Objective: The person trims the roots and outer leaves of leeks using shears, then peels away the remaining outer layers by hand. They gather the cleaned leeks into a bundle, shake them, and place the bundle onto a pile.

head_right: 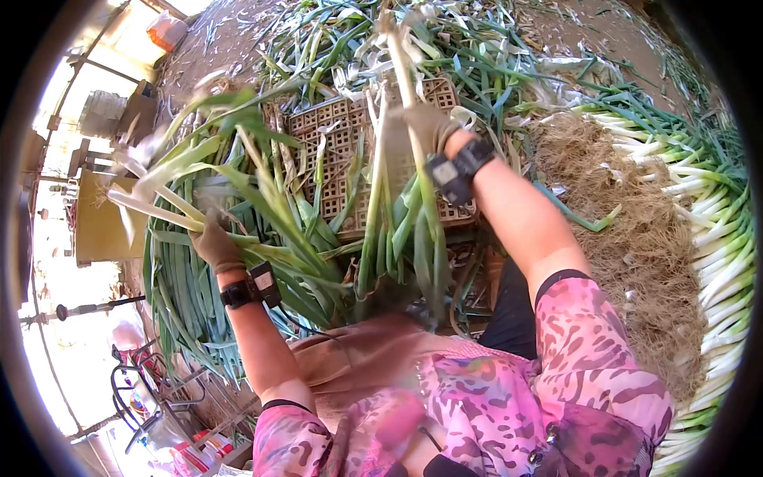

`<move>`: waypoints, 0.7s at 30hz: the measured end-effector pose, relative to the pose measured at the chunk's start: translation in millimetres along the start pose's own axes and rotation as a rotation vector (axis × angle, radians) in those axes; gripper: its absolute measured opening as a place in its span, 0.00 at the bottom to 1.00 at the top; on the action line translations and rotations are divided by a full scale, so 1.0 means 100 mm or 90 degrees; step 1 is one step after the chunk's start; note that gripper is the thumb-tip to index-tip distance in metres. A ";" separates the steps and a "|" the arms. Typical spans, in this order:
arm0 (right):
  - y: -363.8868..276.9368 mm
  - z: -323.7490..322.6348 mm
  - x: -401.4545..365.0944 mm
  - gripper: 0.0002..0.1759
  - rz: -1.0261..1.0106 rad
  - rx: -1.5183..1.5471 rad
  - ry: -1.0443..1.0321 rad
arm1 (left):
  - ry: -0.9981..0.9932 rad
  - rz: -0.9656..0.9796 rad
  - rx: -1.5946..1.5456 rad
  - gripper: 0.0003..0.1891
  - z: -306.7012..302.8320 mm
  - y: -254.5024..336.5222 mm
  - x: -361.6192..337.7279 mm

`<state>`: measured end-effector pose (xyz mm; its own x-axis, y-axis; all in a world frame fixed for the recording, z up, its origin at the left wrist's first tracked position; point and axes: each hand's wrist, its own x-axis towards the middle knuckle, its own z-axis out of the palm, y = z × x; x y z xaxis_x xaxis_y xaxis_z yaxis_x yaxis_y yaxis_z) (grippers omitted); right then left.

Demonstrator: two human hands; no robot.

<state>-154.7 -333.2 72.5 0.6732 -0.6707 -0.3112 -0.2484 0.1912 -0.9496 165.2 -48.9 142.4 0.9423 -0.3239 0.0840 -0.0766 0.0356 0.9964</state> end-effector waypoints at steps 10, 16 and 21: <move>0.83 1.37 0.18 0.33 0.190 -0.269 0.278 | -0.262 -0.297 0.135 0.14 0.84 -1.33 -0.40; 0.81 1.25 0.16 0.28 0.159 -0.039 0.217 | -0.454 -0.404 0.031 0.23 1.18 -1.45 -0.82; 0.24 1.13 -0.26 0.33 0.086 0.214 0.096 | -0.643 -0.309 0.061 0.24 1.10 -1.11 -0.97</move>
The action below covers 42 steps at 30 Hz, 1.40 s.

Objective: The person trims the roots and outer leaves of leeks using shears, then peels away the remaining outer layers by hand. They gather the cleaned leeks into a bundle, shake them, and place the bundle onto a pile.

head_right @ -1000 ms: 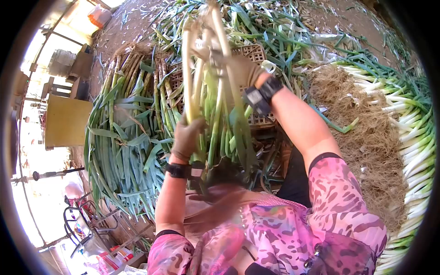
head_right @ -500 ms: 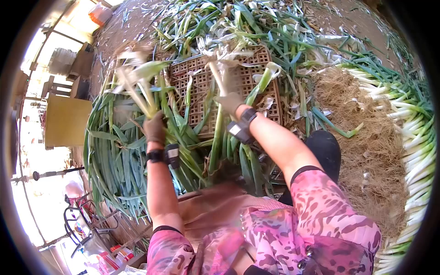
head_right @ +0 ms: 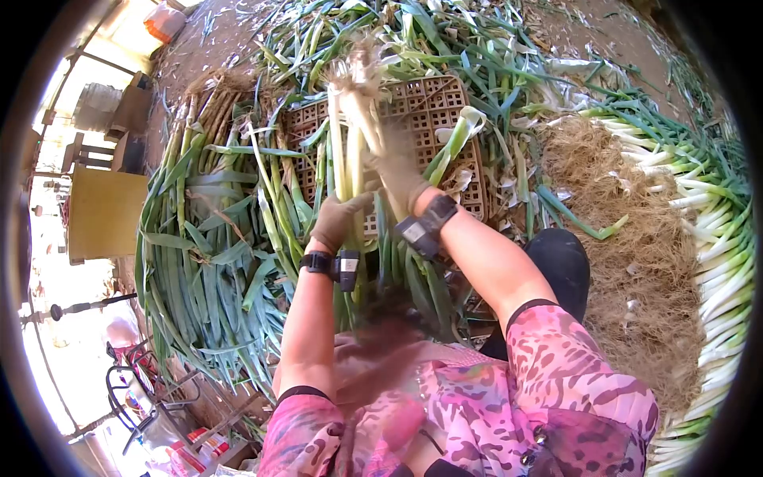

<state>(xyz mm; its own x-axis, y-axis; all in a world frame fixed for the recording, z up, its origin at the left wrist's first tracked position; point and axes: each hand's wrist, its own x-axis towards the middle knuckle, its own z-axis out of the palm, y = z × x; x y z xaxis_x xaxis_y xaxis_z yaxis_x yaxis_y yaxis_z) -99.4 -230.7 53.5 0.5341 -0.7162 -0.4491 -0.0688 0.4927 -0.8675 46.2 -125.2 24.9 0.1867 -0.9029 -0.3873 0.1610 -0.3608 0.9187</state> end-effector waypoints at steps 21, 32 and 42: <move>0.58 -0.11 0.29 0.17 -0.016 -0.694 0.215 | 0.087 -0.032 0.016 0.17 -0.11 0.84 -0.90; 0.03 0.54 -1.13 0.18 -0.392 -0.433 0.054 | 0.197 0.010 -0.028 0.22 -0.10 0.79 -1.15; -0.16 0.73 -1.50 0.21 -0.442 -0.599 -0.165 | 0.124 0.090 0.030 0.19 -0.19 0.96 -1.40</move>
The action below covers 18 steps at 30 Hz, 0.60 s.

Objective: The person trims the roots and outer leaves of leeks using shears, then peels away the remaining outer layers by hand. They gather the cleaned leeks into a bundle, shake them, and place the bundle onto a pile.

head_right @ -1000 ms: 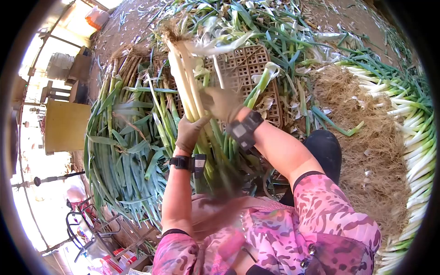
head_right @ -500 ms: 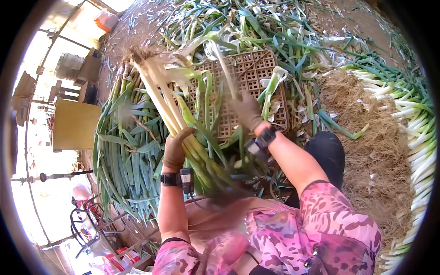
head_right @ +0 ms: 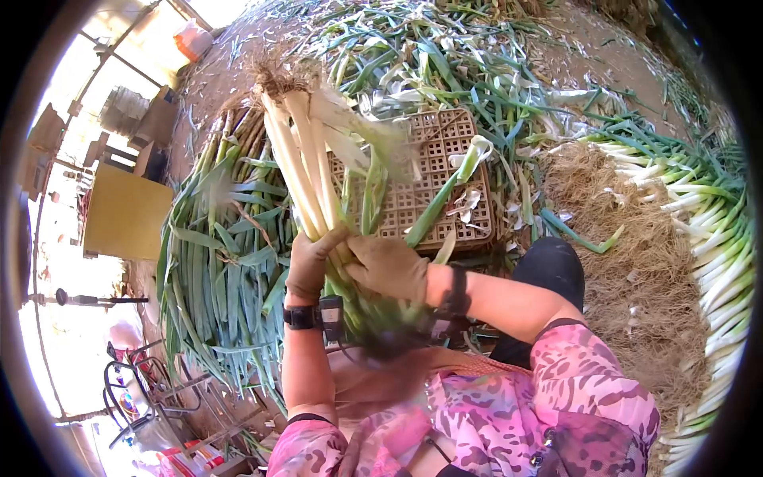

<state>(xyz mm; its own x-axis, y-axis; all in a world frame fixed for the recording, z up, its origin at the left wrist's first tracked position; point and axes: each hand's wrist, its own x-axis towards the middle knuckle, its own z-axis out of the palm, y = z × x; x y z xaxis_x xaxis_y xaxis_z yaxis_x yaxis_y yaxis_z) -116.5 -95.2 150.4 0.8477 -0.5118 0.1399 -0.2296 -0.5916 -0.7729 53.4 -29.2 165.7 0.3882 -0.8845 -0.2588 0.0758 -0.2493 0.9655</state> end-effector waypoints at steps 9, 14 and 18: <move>-0.04 -0.96 0.98 0.29 -0.253 -0.402 0.477 | -0.192 -0.029 -0.076 0.14 -0.03 0.08 -0.25; -0.05 -1.25 1.30 0.15 -0.253 -0.290 0.344 | -0.273 -0.016 -0.093 0.15 0.07 -0.03 -0.29; 0.04 -1.54 1.46 0.14 -0.179 -0.443 0.262 | -0.280 -0.014 -0.074 0.23 0.09 0.00 -0.30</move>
<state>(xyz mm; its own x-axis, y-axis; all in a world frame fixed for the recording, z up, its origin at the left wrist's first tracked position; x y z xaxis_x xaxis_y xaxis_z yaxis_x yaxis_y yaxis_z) -67.5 -268.4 262.9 0.7069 -0.3943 0.5873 -0.3925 -0.9093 -0.1380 33.6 -5.9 172.8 -0.0403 -0.9692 -0.2431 0.1924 -0.2463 0.9499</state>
